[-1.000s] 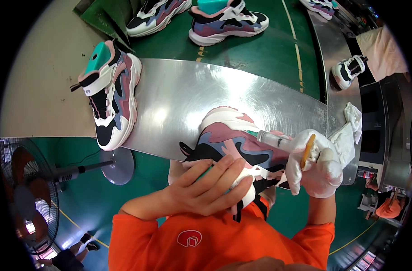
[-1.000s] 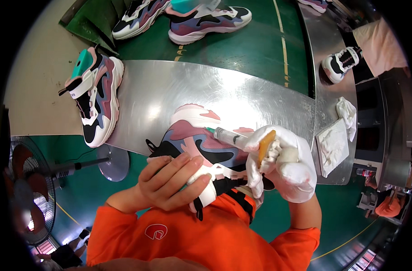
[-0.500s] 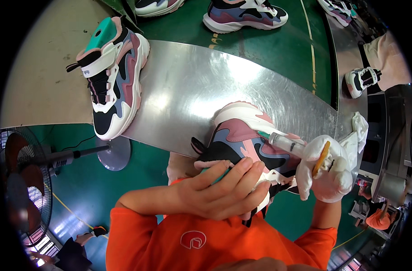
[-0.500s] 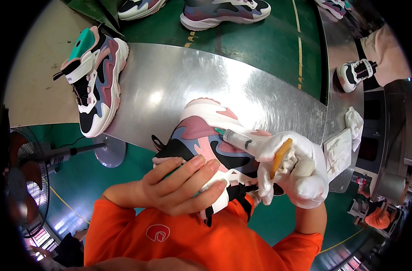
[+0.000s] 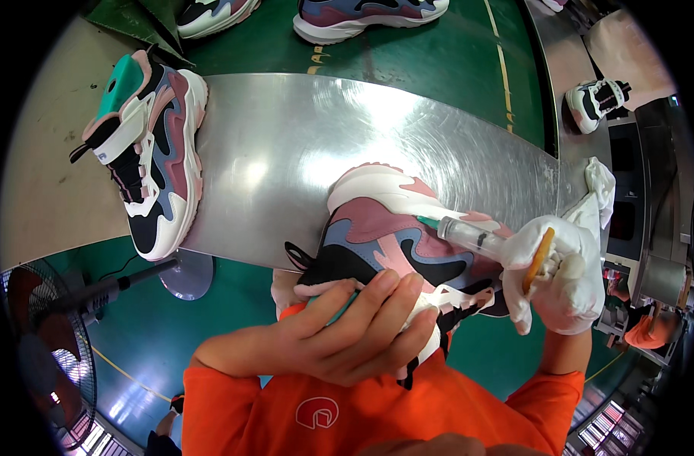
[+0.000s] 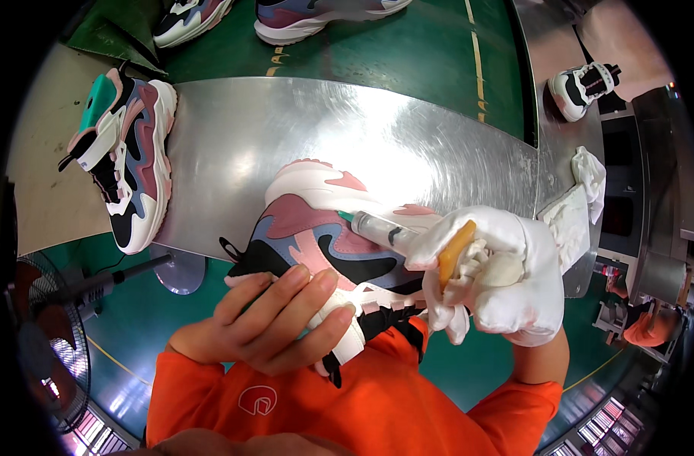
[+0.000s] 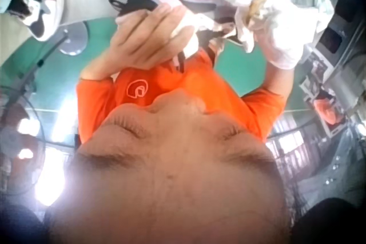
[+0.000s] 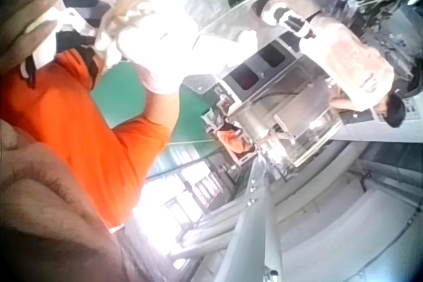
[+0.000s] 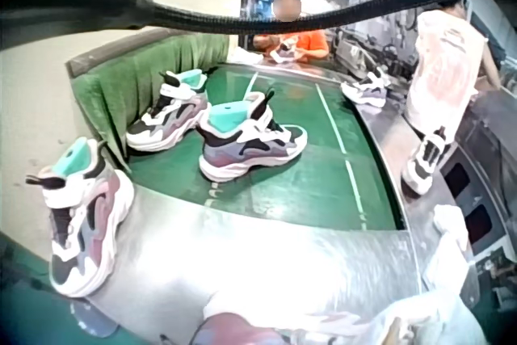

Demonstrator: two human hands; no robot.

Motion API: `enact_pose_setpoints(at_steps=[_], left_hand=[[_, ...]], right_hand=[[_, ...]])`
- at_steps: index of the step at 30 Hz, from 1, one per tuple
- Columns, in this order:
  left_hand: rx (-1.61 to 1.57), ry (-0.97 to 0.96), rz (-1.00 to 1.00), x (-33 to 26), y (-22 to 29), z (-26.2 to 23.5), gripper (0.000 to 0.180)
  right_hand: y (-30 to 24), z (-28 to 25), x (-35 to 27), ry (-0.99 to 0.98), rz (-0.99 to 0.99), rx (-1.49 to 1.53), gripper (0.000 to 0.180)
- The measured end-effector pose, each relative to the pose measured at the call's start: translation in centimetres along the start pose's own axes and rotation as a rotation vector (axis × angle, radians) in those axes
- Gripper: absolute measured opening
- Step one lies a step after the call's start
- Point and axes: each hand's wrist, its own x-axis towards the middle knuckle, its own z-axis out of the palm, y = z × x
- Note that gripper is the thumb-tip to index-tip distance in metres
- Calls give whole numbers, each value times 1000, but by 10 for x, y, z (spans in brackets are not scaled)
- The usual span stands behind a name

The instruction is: The person applies a liquid substance from a syringe into the seams of a multi-colored sneaker on a metal workbench. They rotate the shoe to access different areas, then refill the syringe from a large plastic container and wipe the nozzle with a tissue.

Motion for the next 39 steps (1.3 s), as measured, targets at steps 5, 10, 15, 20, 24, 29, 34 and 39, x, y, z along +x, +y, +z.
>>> enact_pose_setpoints(at_steps=[5,10,15,20,24,29,34,39], left_hand=[[24,-11,3,0,0,-2,40],[25,7,-4,0,1,1,44],[37,26,-13,0,1,1,45],[31,31,-13,0,0,2,47],[31,27,-13,1,0,2,45],[27,8,-27,2,1,0,24],[14,9,-48,3,3,1,14],[-1,-4,-49,4,4,-1,18]], right_hand=[[-14,5,-3,137,116,-120,50],[-9,7,-4,76,-58,-193,43],[-20,0,-10,96,90,-134,53],[-16,-6,-13,62,59,-54,51],[-8,-14,-13,-14,-16,45,51],[-8,-19,-16,-7,-5,72,55],[-6,-22,-18,4,-58,91,56],[-9,-26,-25,46,-51,49,54]])
